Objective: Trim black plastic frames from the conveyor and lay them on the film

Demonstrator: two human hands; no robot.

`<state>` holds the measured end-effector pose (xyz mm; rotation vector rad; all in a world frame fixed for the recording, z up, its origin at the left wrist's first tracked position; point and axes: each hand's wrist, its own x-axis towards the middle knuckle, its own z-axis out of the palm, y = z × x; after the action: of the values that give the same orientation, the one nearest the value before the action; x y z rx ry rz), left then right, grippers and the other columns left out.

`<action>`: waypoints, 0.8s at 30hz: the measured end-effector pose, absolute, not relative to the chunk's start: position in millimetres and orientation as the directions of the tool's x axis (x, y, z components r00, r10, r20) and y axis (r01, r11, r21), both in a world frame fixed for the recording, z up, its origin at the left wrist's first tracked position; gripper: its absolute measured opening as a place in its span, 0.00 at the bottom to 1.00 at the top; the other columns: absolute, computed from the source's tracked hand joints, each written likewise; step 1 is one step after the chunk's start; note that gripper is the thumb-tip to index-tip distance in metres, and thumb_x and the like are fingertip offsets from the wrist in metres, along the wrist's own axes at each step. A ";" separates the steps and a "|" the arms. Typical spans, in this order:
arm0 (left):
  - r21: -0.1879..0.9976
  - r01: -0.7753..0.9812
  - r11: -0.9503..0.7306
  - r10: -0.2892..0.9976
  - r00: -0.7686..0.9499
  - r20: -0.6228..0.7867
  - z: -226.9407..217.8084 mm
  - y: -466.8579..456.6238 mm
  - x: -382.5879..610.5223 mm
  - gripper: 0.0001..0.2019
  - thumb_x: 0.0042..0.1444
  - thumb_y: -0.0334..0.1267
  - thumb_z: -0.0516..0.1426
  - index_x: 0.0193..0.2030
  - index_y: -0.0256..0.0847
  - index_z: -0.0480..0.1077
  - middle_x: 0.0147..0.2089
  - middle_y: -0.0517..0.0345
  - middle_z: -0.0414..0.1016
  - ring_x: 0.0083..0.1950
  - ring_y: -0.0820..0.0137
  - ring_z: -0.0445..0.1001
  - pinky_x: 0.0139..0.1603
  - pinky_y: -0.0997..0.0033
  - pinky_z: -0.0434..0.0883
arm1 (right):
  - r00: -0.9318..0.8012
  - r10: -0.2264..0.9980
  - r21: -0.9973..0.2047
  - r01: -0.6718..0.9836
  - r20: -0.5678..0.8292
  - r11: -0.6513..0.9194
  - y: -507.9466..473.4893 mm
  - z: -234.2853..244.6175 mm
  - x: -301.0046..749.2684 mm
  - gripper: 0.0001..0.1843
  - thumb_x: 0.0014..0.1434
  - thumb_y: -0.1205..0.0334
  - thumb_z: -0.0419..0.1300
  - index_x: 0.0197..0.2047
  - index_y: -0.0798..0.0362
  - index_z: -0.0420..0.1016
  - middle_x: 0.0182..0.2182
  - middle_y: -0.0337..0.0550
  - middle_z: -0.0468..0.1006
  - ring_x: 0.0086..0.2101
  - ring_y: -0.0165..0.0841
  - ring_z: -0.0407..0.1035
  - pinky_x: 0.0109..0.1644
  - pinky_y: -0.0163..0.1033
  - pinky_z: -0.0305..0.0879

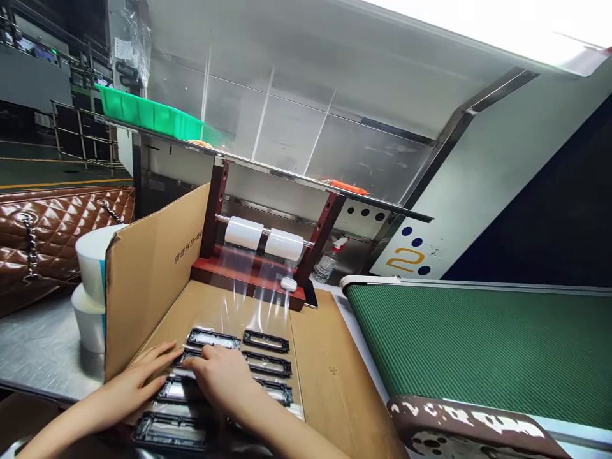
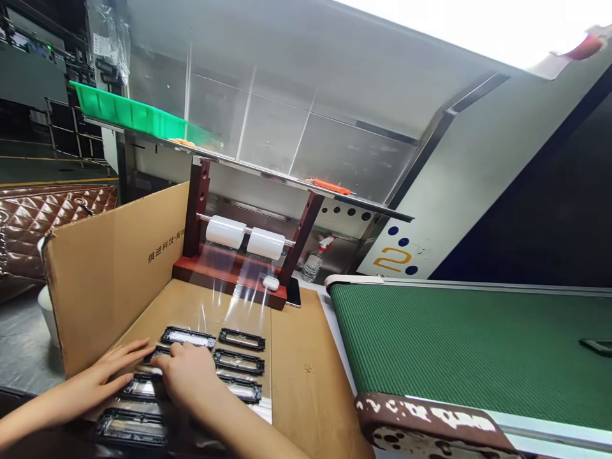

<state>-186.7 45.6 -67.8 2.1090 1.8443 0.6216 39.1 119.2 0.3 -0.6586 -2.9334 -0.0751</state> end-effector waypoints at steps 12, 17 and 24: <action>0.485 0.858 -0.168 0.982 0.104 0.156 -74.1 43.4 -192.2 0.23 0.59 0.41 0.52 0.62 0.54 0.63 0.66 0.58 0.63 0.65 0.57 0.62 0.62 0.57 0.61 | -0.944 0.330 0.055 0.329 -0.012 0.943 138.5 26.1 74.3 0.13 0.64 0.62 0.55 0.50 0.41 0.74 0.34 0.36 0.78 0.34 0.32 0.73 0.31 0.32 0.66; 0.479 0.859 -0.179 0.976 0.093 0.197 -89.5 45.1 -196.6 0.22 0.61 0.42 0.50 0.63 0.56 0.61 0.66 0.59 0.62 0.66 0.58 0.61 0.63 0.57 0.60 | -0.924 0.372 0.074 0.366 -0.094 0.928 141.9 39.9 104.4 0.13 0.62 0.64 0.57 0.49 0.42 0.75 0.36 0.36 0.79 0.36 0.33 0.73 0.30 0.33 0.65; 0.490 0.854 -0.175 0.979 0.099 0.176 -92.2 47.1 -201.1 0.23 0.61 0.41 0.49 0.63 0.53 0.62 0.68 0.57 0.61 0.67 0.60 0.60 0.64 0.57 0.58 | -0.908 0.377 0.131 0.358 -0.182 0.924 139.8 60.7 122.9 0.12 0.60 0.63 0.59 0.47 0.44 0.76 0.37 0.38 0.79 0.36 0.35 0.74 0.31 0.34 0.66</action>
<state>-201.1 47.1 -92.2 2.1151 1.8224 0.6837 122.9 139.8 60.7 -0.6340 -3.2819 -0.1596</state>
